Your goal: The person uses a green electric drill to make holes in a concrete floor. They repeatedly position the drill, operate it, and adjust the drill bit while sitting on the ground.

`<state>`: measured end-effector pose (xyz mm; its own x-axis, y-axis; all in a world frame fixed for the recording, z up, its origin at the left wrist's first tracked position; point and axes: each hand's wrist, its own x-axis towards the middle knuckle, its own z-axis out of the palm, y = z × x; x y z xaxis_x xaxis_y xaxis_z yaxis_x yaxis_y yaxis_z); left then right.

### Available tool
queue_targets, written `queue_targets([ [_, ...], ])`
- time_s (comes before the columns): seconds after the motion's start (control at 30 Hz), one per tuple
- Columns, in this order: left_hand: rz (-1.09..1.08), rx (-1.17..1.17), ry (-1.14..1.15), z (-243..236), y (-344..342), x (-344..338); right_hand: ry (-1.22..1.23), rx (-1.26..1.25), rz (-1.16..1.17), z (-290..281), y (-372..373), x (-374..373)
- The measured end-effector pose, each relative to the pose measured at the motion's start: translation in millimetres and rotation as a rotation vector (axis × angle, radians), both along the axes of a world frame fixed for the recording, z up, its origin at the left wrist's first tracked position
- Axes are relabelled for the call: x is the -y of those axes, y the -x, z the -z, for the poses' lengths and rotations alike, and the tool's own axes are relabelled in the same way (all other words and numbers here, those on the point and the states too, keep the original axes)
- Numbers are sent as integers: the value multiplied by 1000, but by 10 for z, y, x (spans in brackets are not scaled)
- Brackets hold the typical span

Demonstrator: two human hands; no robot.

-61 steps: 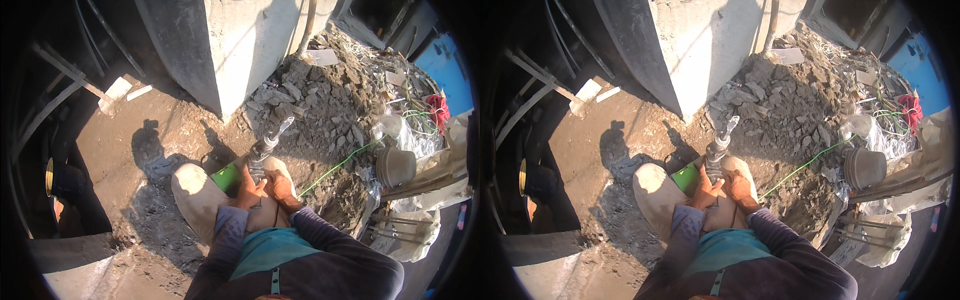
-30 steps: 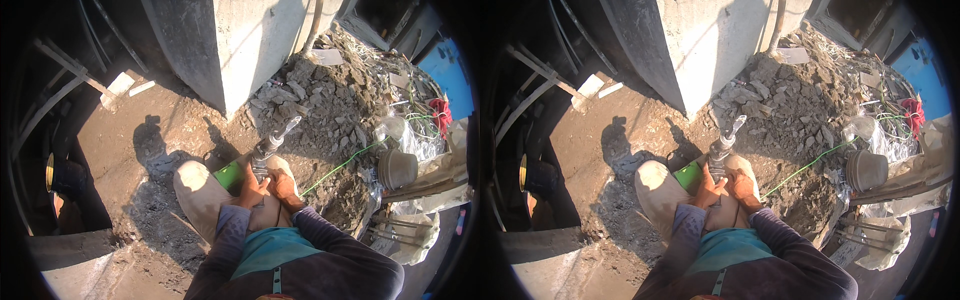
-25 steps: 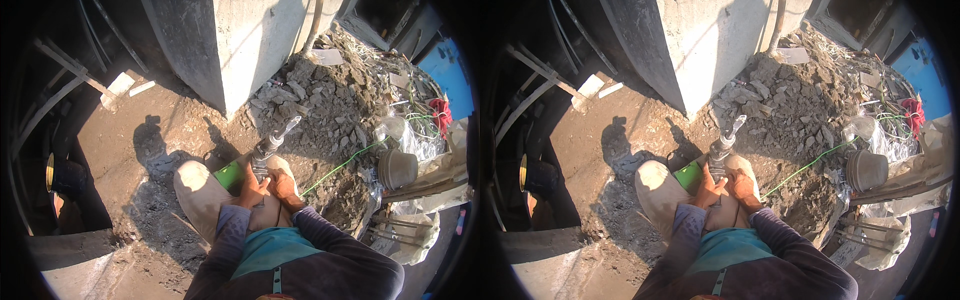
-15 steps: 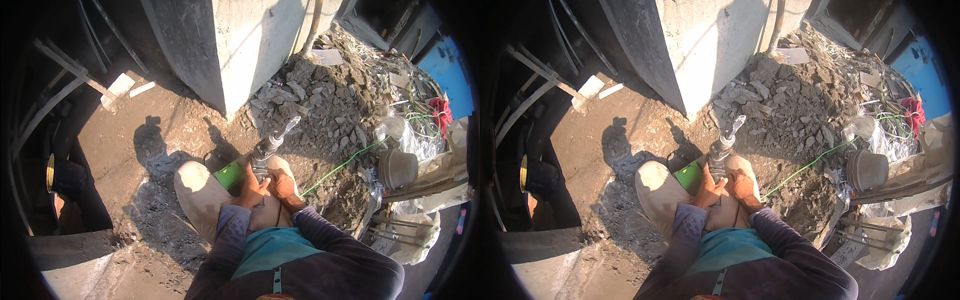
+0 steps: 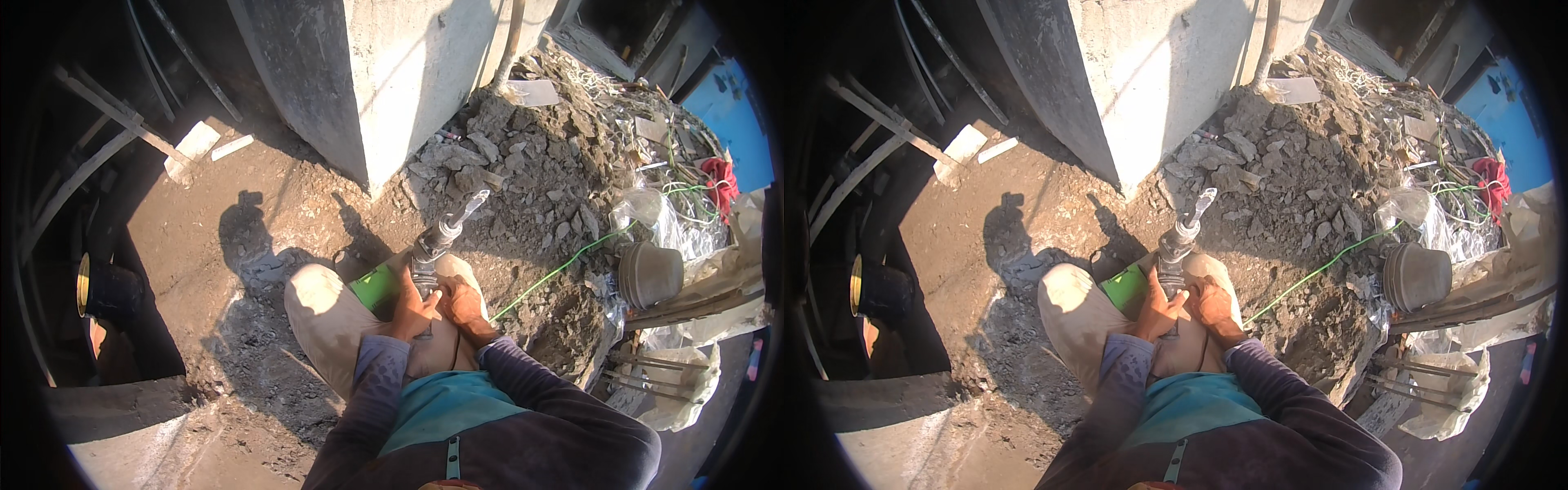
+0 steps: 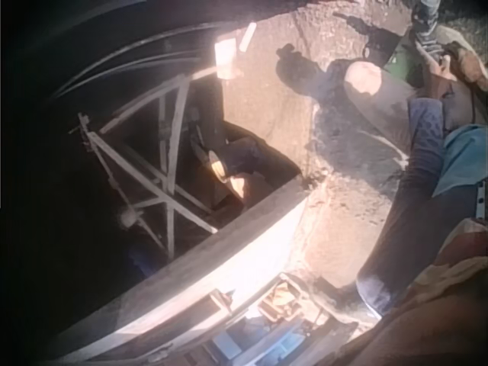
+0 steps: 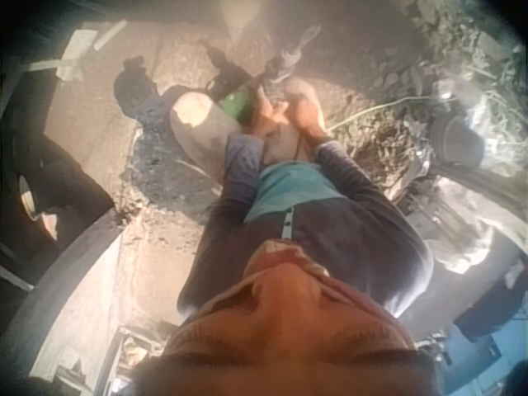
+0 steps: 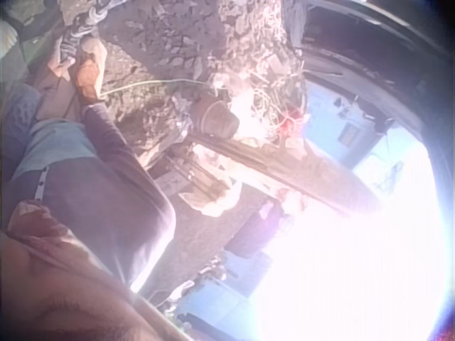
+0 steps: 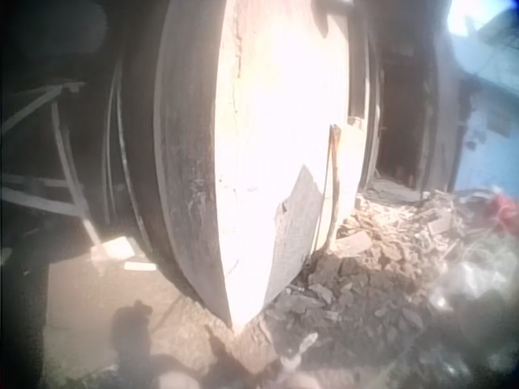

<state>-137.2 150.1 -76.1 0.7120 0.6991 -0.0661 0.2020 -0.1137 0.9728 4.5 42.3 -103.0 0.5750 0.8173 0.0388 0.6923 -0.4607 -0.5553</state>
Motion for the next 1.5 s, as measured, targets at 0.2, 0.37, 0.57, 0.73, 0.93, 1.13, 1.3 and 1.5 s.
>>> queue_targets([
  [0.2, 0, -15, 33, 43, 5, -10, -1, -4, -12, -64, 12, -11],
  [0.37, -13, -58, -53, 133, -5, -13, -20, -8, -15, -105, 26, -24],
  [0.57, -5, -23, -72, 152, -11, -30, 4, -10, -1, -112, 31, -30],
  [0.73, 2, -28, -30, 109, -3, -22, -12, -11, 4, -102, 35, -26],
  [0.93, -20, -29, -37, 104, 0, -18, 0, -40, 9, -150, 48, -43],
  [1.13, -35, 9, -48, 106, -4, -22, 16, -82, 45, -142, 60, -64],
  [1.3, -8, 11, 83, -13, -9, 11, 87, -86, 55, -64, 44, -27],
  [1.5, -54, 71, 121, 207, -61, -15, -49, -17, -39, -28, -20, 24],
])
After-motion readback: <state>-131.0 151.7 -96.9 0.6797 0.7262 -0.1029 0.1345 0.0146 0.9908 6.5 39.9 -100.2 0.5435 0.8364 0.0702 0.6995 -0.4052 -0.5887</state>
